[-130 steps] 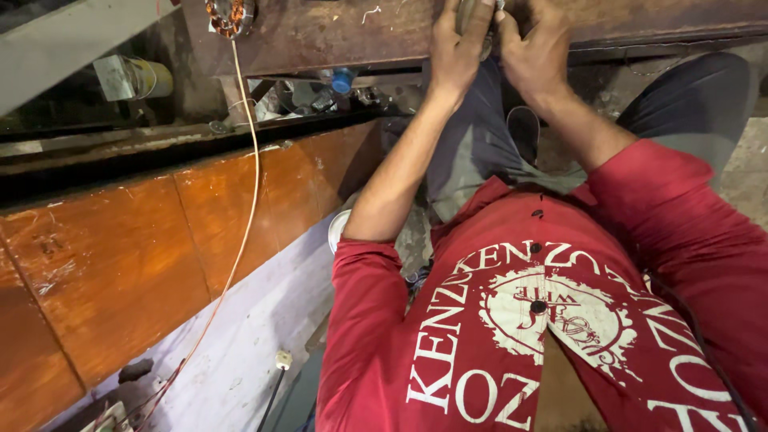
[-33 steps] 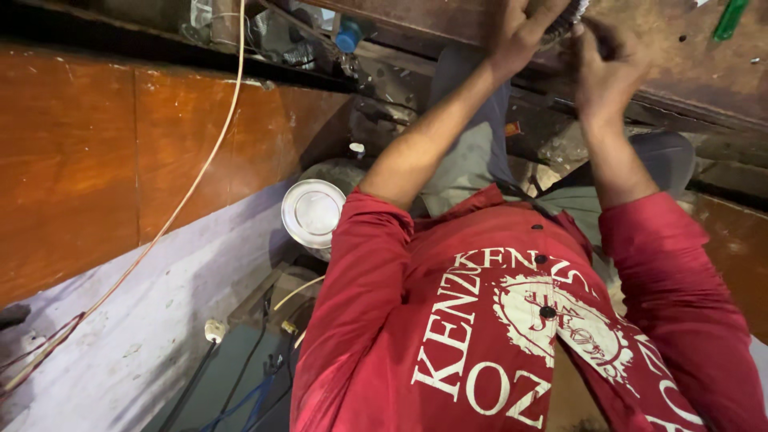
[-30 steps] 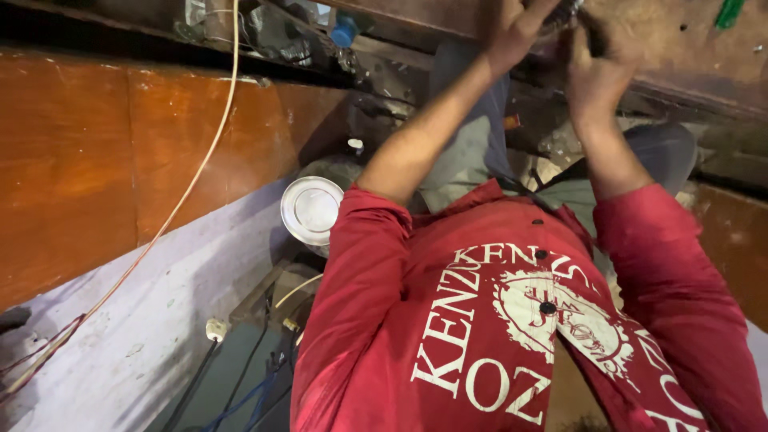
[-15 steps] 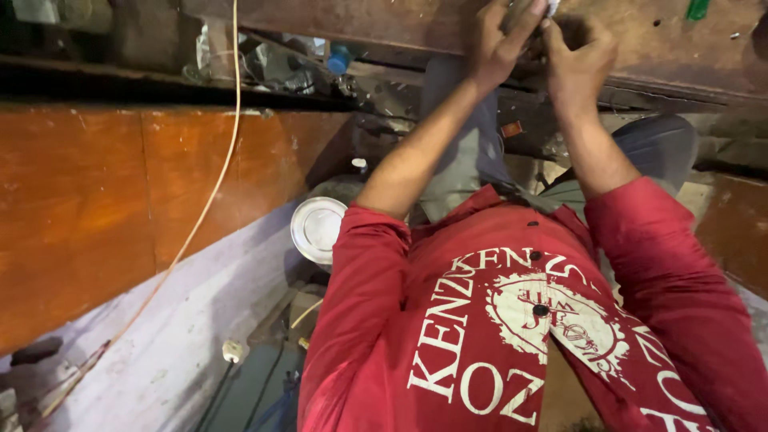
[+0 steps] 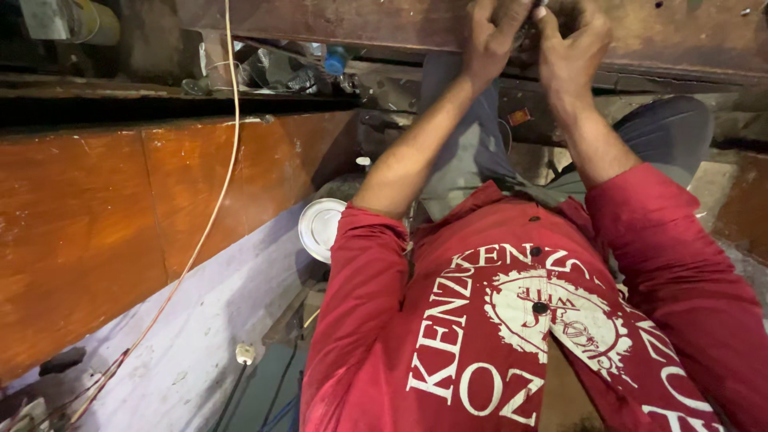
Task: The person inserts small white plastic spacers into the slots of a cylindrical stator core held in their hands. They repeatedly pick up spacers from the table and place them into the stator, rotating the core as needed to access different slots.
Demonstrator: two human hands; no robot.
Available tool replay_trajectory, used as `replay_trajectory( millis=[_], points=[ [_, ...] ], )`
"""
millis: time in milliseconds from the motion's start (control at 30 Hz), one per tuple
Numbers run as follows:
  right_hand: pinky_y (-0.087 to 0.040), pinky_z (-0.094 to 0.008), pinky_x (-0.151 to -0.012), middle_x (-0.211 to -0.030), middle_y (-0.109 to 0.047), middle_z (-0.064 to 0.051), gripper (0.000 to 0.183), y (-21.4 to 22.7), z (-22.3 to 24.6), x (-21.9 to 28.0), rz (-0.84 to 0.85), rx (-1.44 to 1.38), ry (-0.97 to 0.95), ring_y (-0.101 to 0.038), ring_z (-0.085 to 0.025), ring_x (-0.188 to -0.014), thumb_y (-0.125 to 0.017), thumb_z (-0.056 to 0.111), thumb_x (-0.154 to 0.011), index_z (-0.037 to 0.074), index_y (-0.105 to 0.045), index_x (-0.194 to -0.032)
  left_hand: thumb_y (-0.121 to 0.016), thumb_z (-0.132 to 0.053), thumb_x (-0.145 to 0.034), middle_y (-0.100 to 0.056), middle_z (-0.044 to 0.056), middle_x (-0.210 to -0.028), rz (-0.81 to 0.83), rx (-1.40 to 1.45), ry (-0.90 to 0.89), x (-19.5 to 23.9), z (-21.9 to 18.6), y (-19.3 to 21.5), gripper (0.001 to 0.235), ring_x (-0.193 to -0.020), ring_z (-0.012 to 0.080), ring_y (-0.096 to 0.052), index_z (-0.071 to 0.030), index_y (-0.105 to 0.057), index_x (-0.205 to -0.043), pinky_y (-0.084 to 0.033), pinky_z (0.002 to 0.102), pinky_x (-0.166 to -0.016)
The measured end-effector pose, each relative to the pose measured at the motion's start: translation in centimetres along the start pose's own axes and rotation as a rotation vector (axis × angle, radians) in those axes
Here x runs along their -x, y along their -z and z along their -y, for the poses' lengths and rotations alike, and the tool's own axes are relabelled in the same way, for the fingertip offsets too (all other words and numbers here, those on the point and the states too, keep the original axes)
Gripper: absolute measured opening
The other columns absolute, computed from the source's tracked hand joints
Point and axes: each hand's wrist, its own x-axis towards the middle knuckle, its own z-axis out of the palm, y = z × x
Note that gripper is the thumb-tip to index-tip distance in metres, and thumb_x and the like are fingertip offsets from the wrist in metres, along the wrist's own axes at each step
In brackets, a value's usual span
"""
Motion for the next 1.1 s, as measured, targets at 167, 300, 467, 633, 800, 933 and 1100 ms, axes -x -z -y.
replay_trajectory(
  millis=[167, 300, 467, 633, 800, 933, 1100],
  points=[
    [-0.058, -0.031, -0.076, -0.1, -0.074, -0.006, 0.041, 1.3, 1.1, -0.2, 0.015, -0.072, -0.01, -0.071, -0.014, -0.087, -0.084, 0.005, -0.1, -0.003, -0.06, -0.133, -0.07, -0.036, -0.105, -0.065, 0.004, -0.081, -0.022, 0.18, 0.106, -0.7, 2.6, -0.2, 0.039, -0.075, 0.0129, -0.059, 0.003, -0.068, -0.1, -0.045, 0.032, -0.068],
    [-0.053, -0.038, -0.105, -0.133, -0.058, -0.017, 0.067, 2.8, 2.5, 1.0, 0.263, -0.076, 0.215, -0.062, -0.028, -0.121, -0.08, 0.01, -0.099, -0.001, -0.041, -0.153, -0.056, -0.043, -0.104, -0.071, 0.006, -0.115, 0.099, 0.377, 0.295, -1.2, 3.6, 0.6, 0.046, -0.106, 0.0154, -0.068, -0.004, -0.061, -0.129, -0.053, 0.033, -0.095],
    [-0.05, -0.045, -0.115, -0.145, -0.053, -0.023, 0.091, 4.5, 3.0, 0.9, 0.269, 0.226, 0.382, -0.057, -0.039, -0.135, -0.1, 0.025, -0.092, 0.001, -0.04, -0.155, -0.062, -0.035, -0.104, -0.072, 0.001, -0.119, 0.169, 0.407, 0.43, -1.6, 1.2, 0.7, 0.039, -0.109, 0.0143, -0.067, -0.006, -0.064, -0.13, -0.053, 0.032, -0.098],
    [-0.049, -0.044, -0.118, -0.146, -0.055, -0.02, 0.091, 5.6, 2.2, 1.6, 0.203, 0.204, 0.441, -0.058, -0.037, -0.136, -0.101, 0.022, -0.089, 0.003, -0.042, -0.154, -0.071, -0.025, -0.092, -0.08, 0.011, -0.077, 0.123, -0.45, 0.422, -1.6, -2.1, 0.6, 0.031, -0.065, 0.0266, -0.075, -0.003, -0.076, -0.113, -0.059, 0.039, -0.064],
    [-0.046, -0.043, -0.124, -0.154, -0.052, -0.019, 0.094, 5.6, 1.8, 1.9, 0.201, 0.183, 0.484, -0.054, -0.036, -0.144, -0.101, 0.02, -0.088, 0.004, -0.04, -0.157, -0.081, -0.027, -0.084, -0.081, 0.012, -0.091, 0.075, -0.5, -0.06, -1.4, -2.9, -0.5, 0.03, -0.084, 0.0217, -0.08, -0.004, -0.077, -0.102, -0.063, 0.034, -0.077],
    [-0.045, -0.043, -0.124, -0.155, -0.051, -0.018, 0.096, 5.7, 1.7, 1.7, 0.209, 0.179, 0.494, -0.053, -0.035, -0.145, -0.104, 0.018, -0.089, 0.004, -0.039, -0.158, -0.08, -0.028, -0.085, -0.083, 0.01, -0.09, 0.094, -0.426, 0.027, -1.7, -1.5, -0.5, 0.029, -0.082, 0.0193, -0.083, -0.004, -0.077, -0.101, -0.064, 0.033, -0.076],
    [-0.048, -0.041, -0.123, -0.155, -0.053, -0.016, 0.092, 5.9, 1.7, 1.7, 0.241, 0.134, 0.438, -0.056, -0.033, -0.144, -0.1, 0.018, -0.091, 0.005, -0.04, -0.159, -0.084, -0.025, -0.083, -0.084, 0.01, -0.089, 0.131, -0.375, 0.151, -2.4, -0.3, 0.1, 0.029, -0.081, 0.0184, -0.083, -0.003, -0.078, -0.101, -0.064, 0.033, -0.075]
  ],
)
